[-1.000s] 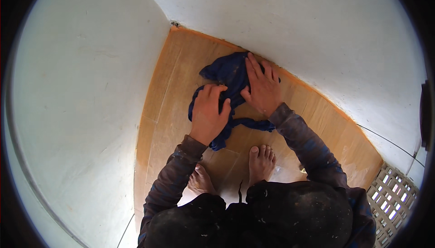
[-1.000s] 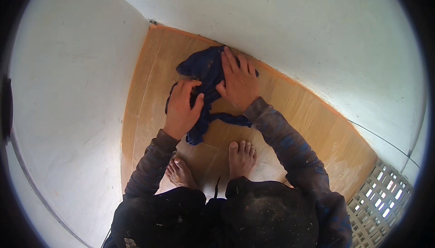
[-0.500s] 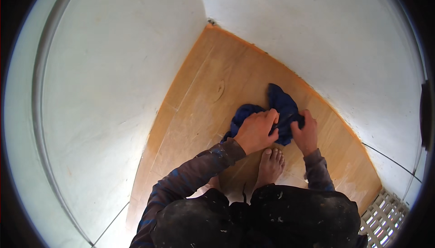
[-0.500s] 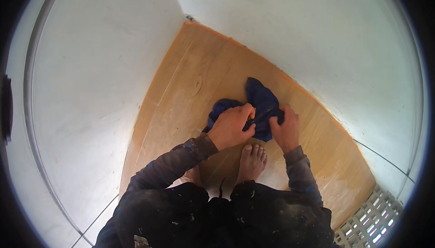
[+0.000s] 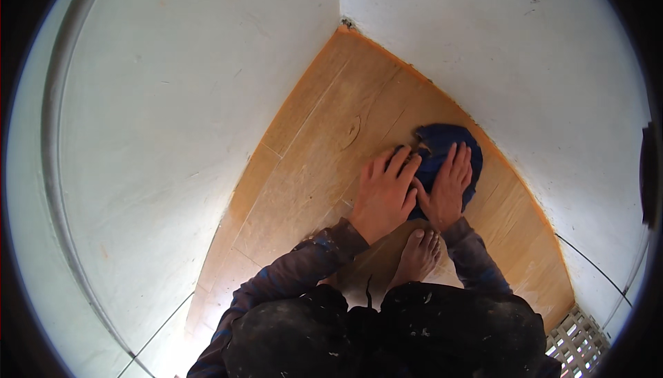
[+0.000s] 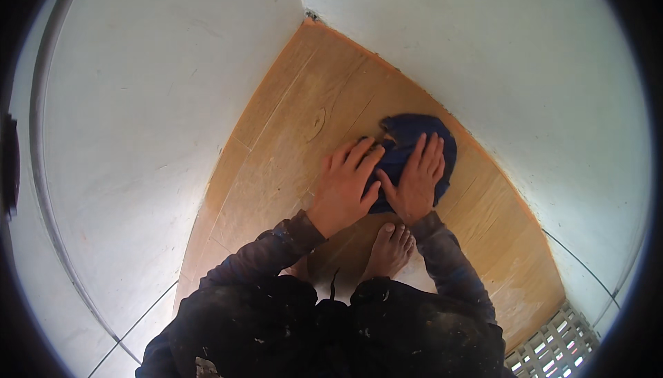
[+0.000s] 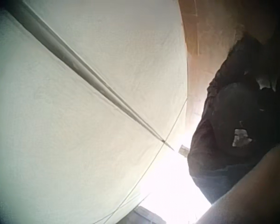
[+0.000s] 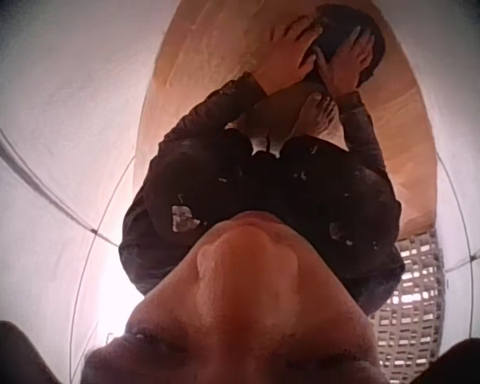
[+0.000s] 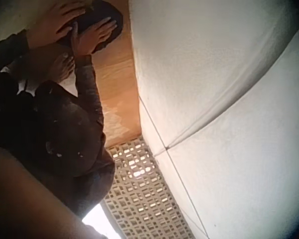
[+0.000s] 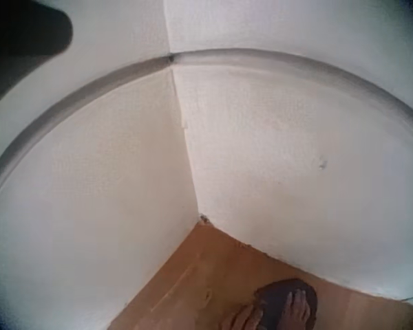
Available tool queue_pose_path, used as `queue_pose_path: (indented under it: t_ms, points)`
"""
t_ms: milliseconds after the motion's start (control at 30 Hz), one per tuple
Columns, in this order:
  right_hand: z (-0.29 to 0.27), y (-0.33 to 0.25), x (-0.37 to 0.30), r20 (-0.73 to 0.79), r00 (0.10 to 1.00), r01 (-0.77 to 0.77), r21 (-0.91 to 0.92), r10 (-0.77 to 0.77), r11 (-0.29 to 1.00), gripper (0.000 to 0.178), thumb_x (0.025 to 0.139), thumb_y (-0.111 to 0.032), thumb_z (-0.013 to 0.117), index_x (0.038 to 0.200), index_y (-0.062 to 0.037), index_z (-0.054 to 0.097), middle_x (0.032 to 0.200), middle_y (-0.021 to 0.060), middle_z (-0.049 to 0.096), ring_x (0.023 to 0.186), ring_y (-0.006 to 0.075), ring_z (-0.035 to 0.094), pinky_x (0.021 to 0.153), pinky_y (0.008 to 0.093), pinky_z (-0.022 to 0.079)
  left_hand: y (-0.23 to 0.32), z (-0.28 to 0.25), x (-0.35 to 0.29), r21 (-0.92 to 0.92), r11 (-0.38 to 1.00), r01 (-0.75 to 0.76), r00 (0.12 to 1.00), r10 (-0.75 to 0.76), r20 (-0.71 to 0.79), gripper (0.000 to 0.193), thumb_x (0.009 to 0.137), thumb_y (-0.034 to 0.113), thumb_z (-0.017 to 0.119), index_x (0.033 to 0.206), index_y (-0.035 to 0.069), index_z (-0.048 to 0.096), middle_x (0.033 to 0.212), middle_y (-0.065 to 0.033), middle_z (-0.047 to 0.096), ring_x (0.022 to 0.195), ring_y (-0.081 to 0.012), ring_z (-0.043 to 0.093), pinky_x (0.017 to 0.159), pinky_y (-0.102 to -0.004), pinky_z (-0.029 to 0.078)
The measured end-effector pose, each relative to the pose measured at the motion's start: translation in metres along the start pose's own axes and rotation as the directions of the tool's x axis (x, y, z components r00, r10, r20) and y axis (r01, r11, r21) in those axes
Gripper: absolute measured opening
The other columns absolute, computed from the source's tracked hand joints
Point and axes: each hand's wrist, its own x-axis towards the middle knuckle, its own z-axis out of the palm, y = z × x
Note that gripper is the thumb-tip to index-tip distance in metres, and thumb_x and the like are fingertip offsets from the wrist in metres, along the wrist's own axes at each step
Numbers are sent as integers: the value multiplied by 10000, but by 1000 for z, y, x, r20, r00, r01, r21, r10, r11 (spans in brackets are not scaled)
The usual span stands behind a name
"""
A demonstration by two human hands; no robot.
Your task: The person wipes the floor joints and corners with a cloth and applies grout to the gaps using a putty knife and a bowl of material.
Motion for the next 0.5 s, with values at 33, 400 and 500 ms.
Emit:
queue_pose_path:
  t_ms: [33, 400, 500]
  points:
    - [4, -2, 10, 27, 998, 63, -5, -62, 998, 1128, 885, -524, 774, 1635, 105, 212, 1691, 365, 203, 1597, 510, 171, 1266, 599, 170, -3, -1, -2, 2, 1000, 9, 1000, -9, 7, 610, 915, 199, 710, 1489, 61, 555, 1551, -196, 495, 1415, -410, 453, 1133, -523, 386]
    - [51, -91, 160, 25, 851, 501, 257, -524, 826, 1047, 782, -466, 799, 1636, -54, 356, 1674, 252, 347, 1589, 407, 283, 1260, 546, 236, -76, -45, 6, 99, 955, 279, 902, -225, -368, 530, 901, 131, 720, 1399, 30, 570, 1418, -210, 567, 1343, -435, 479, 1117, -549, 389]
    - [63, -120, 155, 45, 793, 551, 370, -607, 748, 949, 772, -399, 784, 1592, -75, 434, 1645, 235, 405, 1568, 397, 334, 1250, 550, 265, -93, -53, -18, 74, 939, 336, 880, -285, -381, 372, 907, 125, 712, 1245, 27, 594, 1227, -187, 610, 1217, -416, 524, 1034, -539, 414]
